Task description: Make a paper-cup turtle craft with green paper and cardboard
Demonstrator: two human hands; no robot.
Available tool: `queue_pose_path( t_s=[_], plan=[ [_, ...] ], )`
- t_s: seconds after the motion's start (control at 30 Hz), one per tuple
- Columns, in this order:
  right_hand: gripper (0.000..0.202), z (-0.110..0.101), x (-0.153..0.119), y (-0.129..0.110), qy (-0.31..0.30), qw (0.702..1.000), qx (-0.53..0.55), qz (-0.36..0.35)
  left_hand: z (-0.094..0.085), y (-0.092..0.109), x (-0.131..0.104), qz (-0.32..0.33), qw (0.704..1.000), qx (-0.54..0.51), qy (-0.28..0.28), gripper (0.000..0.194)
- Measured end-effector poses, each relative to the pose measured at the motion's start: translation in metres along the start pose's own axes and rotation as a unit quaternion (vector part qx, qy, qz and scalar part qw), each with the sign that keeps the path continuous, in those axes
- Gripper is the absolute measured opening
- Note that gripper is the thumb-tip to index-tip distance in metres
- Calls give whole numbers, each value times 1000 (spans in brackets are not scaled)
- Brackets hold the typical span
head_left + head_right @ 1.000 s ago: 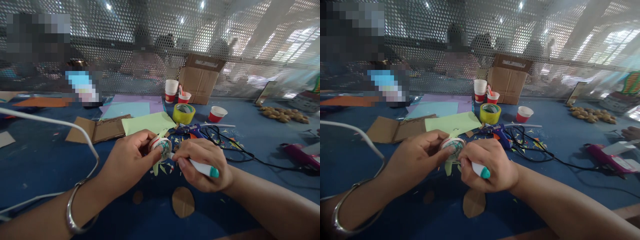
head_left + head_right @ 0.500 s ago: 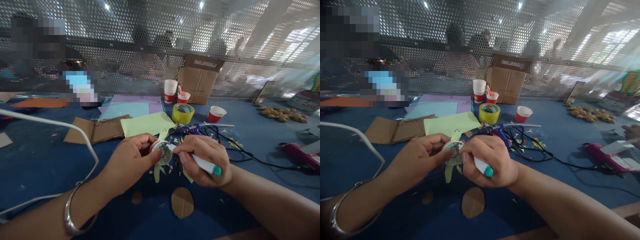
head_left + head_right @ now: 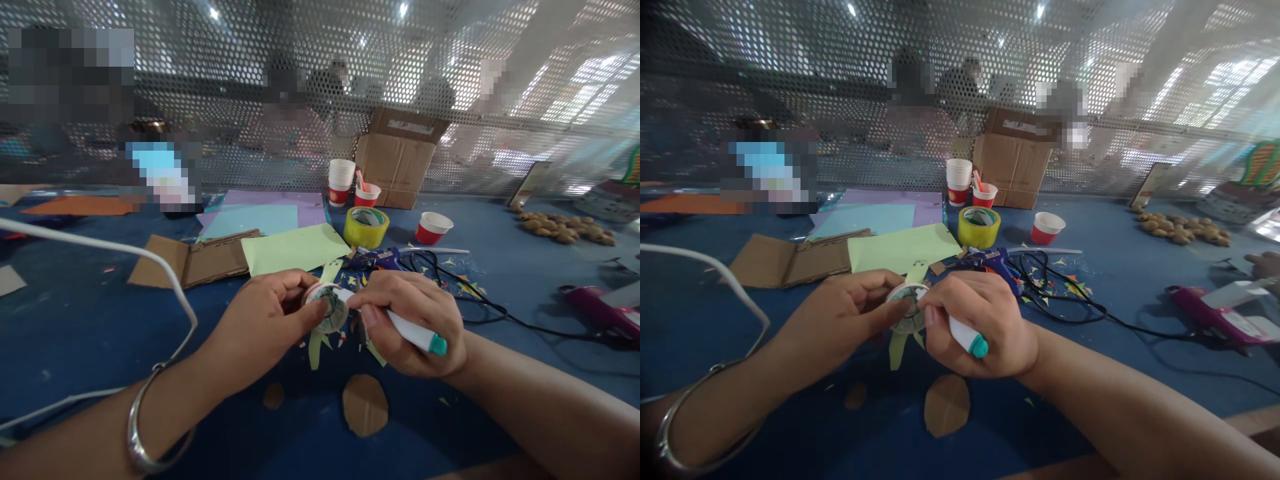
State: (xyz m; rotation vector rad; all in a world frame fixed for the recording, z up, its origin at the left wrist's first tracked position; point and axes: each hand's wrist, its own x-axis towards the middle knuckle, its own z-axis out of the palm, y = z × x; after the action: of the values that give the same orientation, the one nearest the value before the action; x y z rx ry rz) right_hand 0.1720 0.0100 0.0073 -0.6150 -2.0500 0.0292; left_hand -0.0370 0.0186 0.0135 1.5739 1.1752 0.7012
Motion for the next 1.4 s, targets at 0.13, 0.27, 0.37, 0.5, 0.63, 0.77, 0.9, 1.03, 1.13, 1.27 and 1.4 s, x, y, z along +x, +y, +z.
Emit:
queue_pose_path(
  t_s=[0.13,0.27,0.37,0.5,0.63,0.77,0.9,1.03,1.13,1.27,1.4],
  plan=[
    [12,-1,0,-1,-5,1000,0,-3,0,-3,-1,-1,1000,21,15,27],
    [12,-1,-2,-1,-3,1000,-9,-5,1,-4,0,3,999,44,17,29],
    [12,-1,-3,-1,1,1000,-8,-17,1,-3,1,5,999,25,26,26],
    [12,0,-1,0,2,1000,-14,-19,2,-2,3,-28,999,-9,-15,26],
    [12,0,0,-1,-2,999,-24,-26,1,0,1,-29,999,-11,-12,22],
    [12,0,-1,-1,-13,999,-30,-32,1,1,-1,-44,998,-32,-33,22],
    [13,-1,-1,0,-5,999,-28,-26,-1,3,-2,-33,999,-25,-1,21],
    [12,-2,0,0,-4,999,-19,-33,-1,4,-1,-45,998,-17,-30,21],
    [13,-3,0,0,-4,1000,-6,-30,-1,5,1,-43,998,-21,-27,21],
    [13,-2,-1,-1,3,1000,2,-29,-1,8,3,-44,998,-37,-12,20],
    [13,0,-4,-1,-25,999,-11,-42,2,7,3,-56,996,-71,-17,20]
  ],
)
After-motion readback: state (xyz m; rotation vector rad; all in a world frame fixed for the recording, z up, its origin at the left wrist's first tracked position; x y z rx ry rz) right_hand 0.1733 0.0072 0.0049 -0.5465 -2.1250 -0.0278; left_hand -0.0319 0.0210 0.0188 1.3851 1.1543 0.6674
